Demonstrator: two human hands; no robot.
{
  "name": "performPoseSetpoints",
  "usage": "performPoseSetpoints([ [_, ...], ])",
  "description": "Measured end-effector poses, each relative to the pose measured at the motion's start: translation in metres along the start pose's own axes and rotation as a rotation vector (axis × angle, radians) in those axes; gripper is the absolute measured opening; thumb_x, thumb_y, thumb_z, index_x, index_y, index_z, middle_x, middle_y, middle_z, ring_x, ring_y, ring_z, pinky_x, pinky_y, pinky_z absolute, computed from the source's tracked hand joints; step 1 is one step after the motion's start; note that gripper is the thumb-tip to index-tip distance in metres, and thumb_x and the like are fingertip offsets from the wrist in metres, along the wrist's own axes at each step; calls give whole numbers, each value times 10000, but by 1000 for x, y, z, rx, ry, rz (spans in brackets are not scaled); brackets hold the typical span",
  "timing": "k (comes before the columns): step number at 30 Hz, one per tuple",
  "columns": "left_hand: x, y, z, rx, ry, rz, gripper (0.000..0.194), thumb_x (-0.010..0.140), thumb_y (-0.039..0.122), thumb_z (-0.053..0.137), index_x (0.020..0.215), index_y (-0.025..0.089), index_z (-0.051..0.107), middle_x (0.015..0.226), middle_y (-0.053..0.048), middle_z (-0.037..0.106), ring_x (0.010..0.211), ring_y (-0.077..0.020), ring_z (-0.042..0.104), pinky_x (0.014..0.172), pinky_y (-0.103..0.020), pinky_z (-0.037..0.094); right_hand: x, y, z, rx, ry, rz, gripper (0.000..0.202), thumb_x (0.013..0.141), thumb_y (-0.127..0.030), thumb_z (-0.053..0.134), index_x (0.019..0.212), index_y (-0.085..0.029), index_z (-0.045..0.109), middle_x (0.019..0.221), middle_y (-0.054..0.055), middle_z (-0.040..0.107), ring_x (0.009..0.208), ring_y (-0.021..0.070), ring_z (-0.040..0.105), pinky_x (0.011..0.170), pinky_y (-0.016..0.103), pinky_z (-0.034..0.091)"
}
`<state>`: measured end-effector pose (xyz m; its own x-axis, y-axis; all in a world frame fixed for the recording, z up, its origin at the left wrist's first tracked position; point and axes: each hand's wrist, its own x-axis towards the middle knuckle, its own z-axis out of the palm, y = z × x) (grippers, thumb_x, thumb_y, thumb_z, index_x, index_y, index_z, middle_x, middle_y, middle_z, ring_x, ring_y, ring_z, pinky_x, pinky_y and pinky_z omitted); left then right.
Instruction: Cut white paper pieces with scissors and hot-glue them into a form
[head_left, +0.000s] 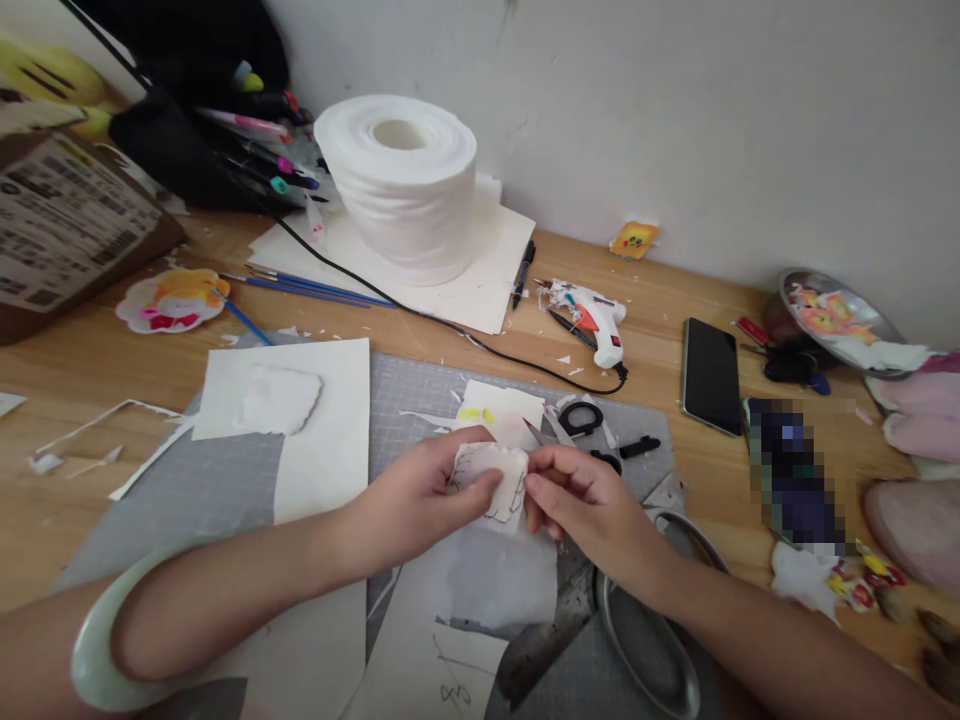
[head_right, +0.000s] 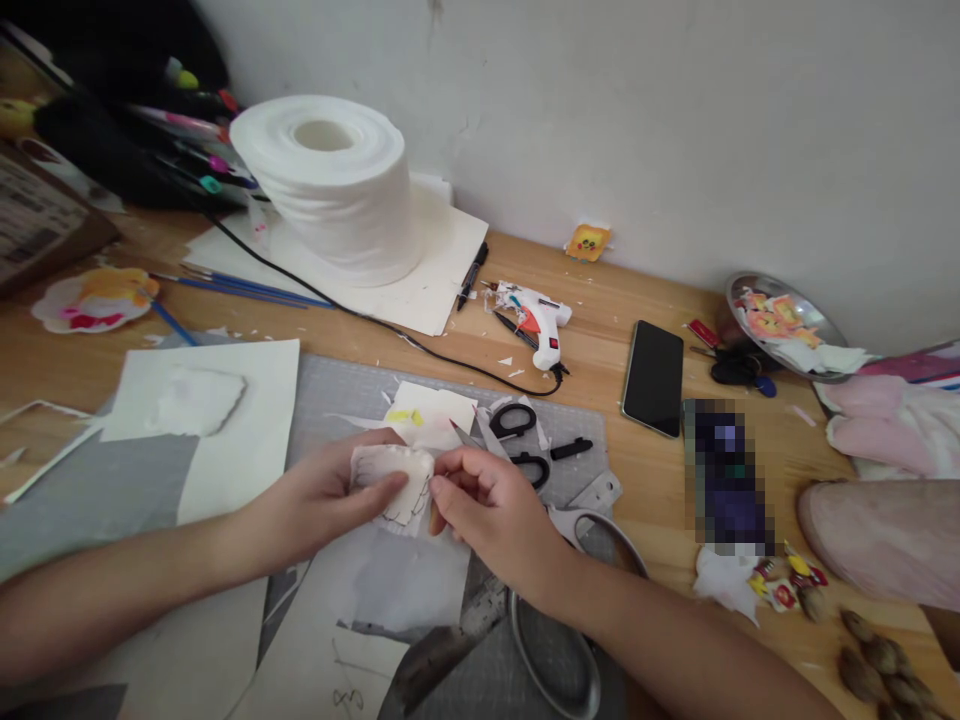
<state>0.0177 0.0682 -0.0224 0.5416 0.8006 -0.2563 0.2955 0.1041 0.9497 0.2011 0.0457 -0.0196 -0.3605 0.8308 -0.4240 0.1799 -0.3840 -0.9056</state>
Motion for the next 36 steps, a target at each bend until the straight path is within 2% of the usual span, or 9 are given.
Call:
performPoseSetpoints([
  [7,-1,0,0,33,-9,20,170,823,320,460,818,178,553,755,6,597,694,-148,535,631,-226,423,0,-1,0,-11,-12,-3,112,820,-266,494,783,-171,541,550,-42,551,445,50,410,431,173,330],
  [10,0,1,0,-90,-2,-27,170,808,333,482,808,177,550,740,13,583,682,-144,532,624,-225,427,-1,-1,-1,-11,-9,-7,146,835,-293,484,817,-166,553,552,-37,560,442,52,418,430,176,341],
  [14,1,4,1,-303,19,-154,201,780,361,512,837,169,527,709,19,555,640,-135,512,577,-224,419,0,-2,-1,14,9,-24,211,849,-327,460,894,-155,573,565,-27,563,452,59,440,440,186,366],
  [17,2,6,1,-377,26,-209,232,762,366,537,873,164,517,696,24,545,619,-127,497,560,-222,410,0,-1,0,30,11,-18,228,843,-339,472,925,-153,576,571,-23,568,458,63,452,445,191,377],
  [30,3,7,1,-321,34,-184,185,753,354,548,783,171,541,670,31,551,603,-124,512,559,-216,417,0,1,0,-5,-10,-3,232,849,-341,485,949,-160,589,571,-31,569,468,63,453,463,191,385],
  [36,2,5,1,-231,29,-102,155,779,329,523,770,175,545,684,32,548,622,-125,511,570,-208,416,0,1,-1,3,-28,-6,215,857,-337,482,936,-169,591,570,-31,566,463,61,450,450,186,371],
])
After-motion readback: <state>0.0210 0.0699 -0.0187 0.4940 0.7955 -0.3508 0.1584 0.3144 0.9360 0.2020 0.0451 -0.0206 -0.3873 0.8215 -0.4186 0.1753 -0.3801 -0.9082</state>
